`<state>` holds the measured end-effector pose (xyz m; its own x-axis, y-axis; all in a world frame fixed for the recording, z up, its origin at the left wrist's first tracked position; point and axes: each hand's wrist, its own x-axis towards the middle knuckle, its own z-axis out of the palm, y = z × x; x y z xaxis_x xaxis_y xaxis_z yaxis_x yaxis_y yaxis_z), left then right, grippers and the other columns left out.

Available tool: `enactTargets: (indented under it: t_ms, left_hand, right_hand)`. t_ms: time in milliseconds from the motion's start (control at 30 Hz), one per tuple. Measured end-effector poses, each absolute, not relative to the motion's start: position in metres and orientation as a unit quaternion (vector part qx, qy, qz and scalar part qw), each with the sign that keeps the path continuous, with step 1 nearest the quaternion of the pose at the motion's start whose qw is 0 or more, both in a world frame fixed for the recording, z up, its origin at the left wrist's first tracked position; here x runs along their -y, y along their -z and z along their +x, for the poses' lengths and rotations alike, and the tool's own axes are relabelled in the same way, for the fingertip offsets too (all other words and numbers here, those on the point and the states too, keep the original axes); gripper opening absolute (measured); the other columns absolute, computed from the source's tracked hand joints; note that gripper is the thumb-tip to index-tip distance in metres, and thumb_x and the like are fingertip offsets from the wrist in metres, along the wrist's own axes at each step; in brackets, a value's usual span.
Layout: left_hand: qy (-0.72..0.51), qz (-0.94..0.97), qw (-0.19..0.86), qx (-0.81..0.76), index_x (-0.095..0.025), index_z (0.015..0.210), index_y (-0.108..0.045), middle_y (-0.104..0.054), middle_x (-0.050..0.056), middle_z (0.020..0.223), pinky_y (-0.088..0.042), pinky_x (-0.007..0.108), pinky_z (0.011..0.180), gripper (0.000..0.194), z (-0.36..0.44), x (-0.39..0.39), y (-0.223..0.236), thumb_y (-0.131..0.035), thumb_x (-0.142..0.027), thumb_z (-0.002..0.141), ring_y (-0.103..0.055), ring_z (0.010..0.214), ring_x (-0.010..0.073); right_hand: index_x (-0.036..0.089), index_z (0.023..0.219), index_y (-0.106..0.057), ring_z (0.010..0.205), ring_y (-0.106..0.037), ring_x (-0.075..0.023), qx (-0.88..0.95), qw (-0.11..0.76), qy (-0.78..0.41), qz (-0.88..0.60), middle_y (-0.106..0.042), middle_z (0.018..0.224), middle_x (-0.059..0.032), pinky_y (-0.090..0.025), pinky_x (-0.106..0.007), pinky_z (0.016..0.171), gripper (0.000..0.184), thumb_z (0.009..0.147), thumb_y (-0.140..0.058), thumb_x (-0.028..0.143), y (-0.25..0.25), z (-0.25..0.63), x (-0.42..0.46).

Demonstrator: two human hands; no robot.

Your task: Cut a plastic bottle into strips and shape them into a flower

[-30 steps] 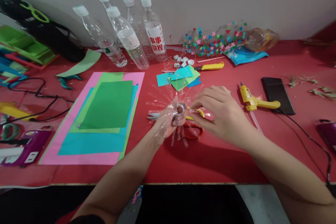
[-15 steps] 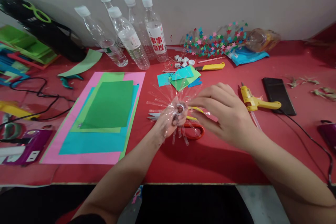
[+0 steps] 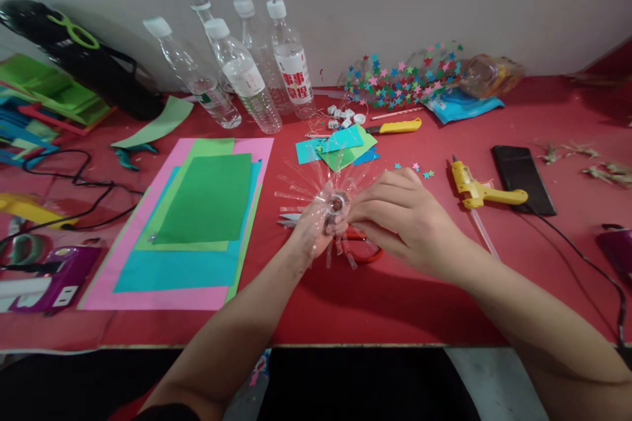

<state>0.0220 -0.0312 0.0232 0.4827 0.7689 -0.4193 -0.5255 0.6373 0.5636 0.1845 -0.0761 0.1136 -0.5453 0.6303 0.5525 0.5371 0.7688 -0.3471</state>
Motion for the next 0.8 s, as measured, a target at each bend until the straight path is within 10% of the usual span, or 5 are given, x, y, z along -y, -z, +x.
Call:
enactTargets:
  t_ms: [800]
  left_hand:
    - [-0.382, 0.138, 0.830, -0.383, -0.018, 0.068, -0.045, -0.028, -0.008, 0.051, -0.019, 0.016, 0.036, 0.031, 0.026, 0.031, -0.025, -0.059, -0.036, 0.089, -0.021, 0.038, 0.0034]
  right_hand:
    - [0.016, 0.091, -0.066, 0.083, -0.057, -0.0162, 0.872, 0.325, -0.038, -0.365, -0.072, 0.086, -0.0022, -0.033, -0.035, 0.088, 0.013, 0.092, -0.053, 0.013, -0.101, 0.175, 0.076]
